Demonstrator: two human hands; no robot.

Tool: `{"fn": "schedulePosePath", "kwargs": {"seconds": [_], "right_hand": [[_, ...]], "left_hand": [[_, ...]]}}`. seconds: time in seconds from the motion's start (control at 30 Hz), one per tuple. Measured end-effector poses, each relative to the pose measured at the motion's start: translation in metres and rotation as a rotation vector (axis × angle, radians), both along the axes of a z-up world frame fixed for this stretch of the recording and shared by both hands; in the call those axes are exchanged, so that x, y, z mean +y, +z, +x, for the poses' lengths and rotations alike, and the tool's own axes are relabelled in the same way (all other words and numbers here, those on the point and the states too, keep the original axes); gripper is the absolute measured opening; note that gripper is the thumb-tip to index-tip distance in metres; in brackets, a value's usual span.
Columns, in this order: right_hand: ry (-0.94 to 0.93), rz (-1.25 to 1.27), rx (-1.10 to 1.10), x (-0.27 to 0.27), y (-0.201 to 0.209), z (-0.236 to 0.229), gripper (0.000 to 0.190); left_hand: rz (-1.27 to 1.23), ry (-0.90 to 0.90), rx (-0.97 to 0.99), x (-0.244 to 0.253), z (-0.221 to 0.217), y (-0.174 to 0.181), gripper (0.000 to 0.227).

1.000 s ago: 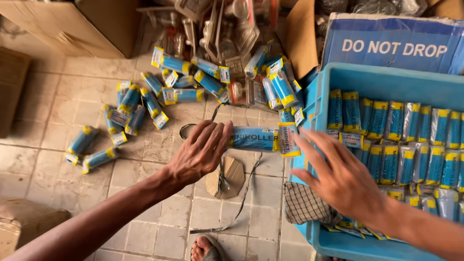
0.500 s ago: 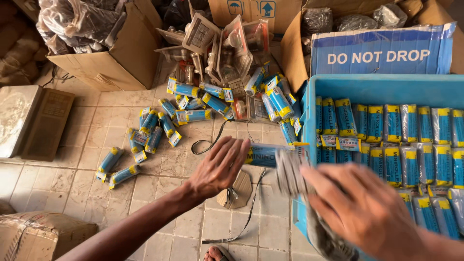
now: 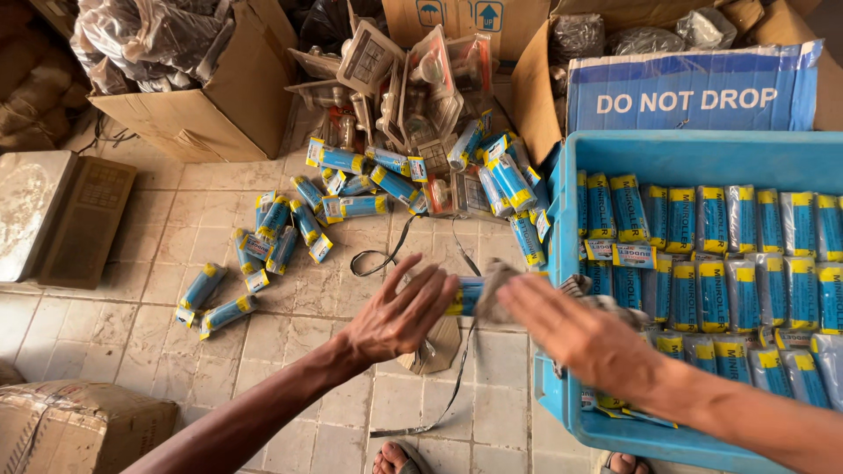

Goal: The person organizes blue paint rollers by wiping them with a cloth and placing them in a blue crate.

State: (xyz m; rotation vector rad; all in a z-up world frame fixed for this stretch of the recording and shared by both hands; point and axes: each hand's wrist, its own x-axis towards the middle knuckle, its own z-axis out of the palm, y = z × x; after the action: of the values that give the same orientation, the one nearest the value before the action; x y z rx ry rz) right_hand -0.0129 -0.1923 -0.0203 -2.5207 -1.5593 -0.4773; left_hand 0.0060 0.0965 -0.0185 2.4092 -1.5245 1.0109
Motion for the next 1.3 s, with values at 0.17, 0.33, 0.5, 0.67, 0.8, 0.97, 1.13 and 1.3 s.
{"fn": "schedulePosePath", "kwargs": {"seconds": [0.17, 0.33, 0.5, 0.67, 0.8, 0.97, 1.13, 1.3], "right_hand": [[-0.189, 0.061, 0.119, -0.005, 0.036, 0.008, 0.057], [0.034, 0.05, 0.051, 0.022, 0.025, 0.0, 0.079], [-0.27, -0.068, 0.493, -0.019, -0.015, -0.001, 0.085], [-0.172, 0.172, 0.04, -0.001, 0.029, 0.008, 0.059], [0.039, 0.126, 0.14, 0.023, 0.02, 0.003, 0.082], [-0.086, 0.067, 0.284, -0.021, -0.005, 0.002, 0.064], [-0.223, 0.137, -0.013, -0.017, 0.022, 0.012, 0.071], [0.046, 0.081, 0.102, 0.01, 0.02, 0.005, 0.053]], "left_hand": [[-0.016, 0.028, 0.036, 0.002, 0.001, -0.006, 0.025], [-0.185, -0.172, 0.125, -0.013, 0.001, 0.002, 0.028], [-0.03, 0.035, -0.029, 0.022, 0.014, -0.026, 0.043], [-0.049, 0.025, 0.024, 0.002, 0.008, -0.01, 0.025], [-0.132, -0.139, 0.101, -0.01, 0.006, -0.005, 0.03], [-0.034, 0.04, -0.057, 0.009, 0.015, -0.008, 0.028], [-0.058, 0.053, -0.018, 0.0, 0.016, -0.007, 0.023], [-0.103, -0.1, -0.001, -0.021, 0.012, 0.004, 0.019]]}}
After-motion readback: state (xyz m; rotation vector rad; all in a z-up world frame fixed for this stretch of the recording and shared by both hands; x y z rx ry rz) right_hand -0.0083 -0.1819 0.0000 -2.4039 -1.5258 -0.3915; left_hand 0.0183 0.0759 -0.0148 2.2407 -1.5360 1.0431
